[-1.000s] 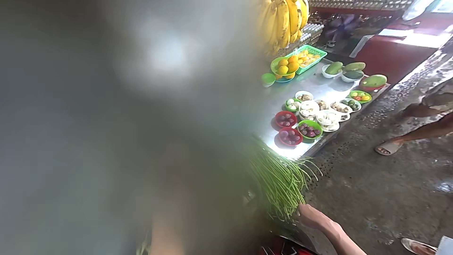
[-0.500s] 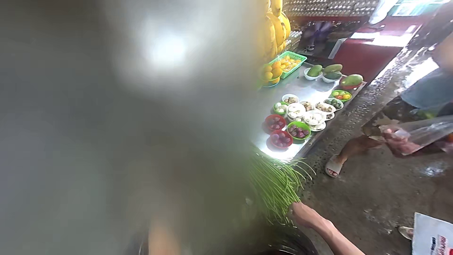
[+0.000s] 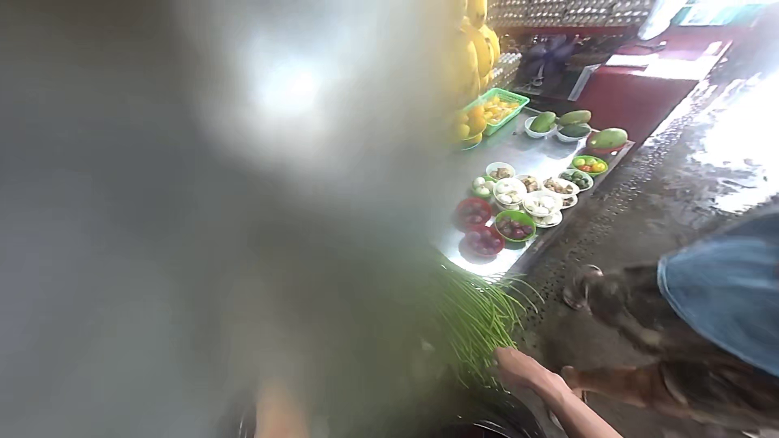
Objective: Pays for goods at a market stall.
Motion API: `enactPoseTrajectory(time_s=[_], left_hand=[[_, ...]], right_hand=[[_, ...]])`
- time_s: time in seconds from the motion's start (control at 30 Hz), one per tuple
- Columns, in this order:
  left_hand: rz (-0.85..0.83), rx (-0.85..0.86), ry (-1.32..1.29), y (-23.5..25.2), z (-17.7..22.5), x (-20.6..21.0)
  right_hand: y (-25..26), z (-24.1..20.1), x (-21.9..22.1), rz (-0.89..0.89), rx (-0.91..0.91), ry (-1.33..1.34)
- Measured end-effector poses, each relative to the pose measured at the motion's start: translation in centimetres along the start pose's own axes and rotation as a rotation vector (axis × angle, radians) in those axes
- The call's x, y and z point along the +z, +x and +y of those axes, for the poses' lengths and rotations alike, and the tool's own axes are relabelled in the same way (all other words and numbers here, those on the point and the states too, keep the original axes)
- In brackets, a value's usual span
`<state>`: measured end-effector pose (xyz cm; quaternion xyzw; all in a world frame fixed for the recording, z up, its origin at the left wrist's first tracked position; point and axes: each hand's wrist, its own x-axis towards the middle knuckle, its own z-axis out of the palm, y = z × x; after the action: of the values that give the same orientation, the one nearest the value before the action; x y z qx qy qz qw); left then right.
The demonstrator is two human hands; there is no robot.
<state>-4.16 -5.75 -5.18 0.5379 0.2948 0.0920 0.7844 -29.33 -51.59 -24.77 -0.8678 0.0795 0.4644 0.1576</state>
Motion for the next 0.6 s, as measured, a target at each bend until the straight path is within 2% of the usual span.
enactPoseTrajectory(time_s=[0.23,0.4,0.47,0.6], left_hand=[[0.054,-0.065,0.008,-1.8,1.7,0.5],[0.084,-0.068,0.002,-0.1,0.2,-1.2],[0.088,-0.061,-0.001,-1.0,0.4,-1.2],[0.038,-0.030,-0.044,-0.8,-0.2,-2.4]], right_hand=[[-0.1,-1.8,-2.9,0.023,-0.055,-0.033],[0.7,-3.5,-4.7,0.056,-0.091,-0.052],[0.7,-4.6,-5.3,0.066,-0.118,-0.067],[0.4,-6.5,-5.5,0.071,-0.165,-0.087]])
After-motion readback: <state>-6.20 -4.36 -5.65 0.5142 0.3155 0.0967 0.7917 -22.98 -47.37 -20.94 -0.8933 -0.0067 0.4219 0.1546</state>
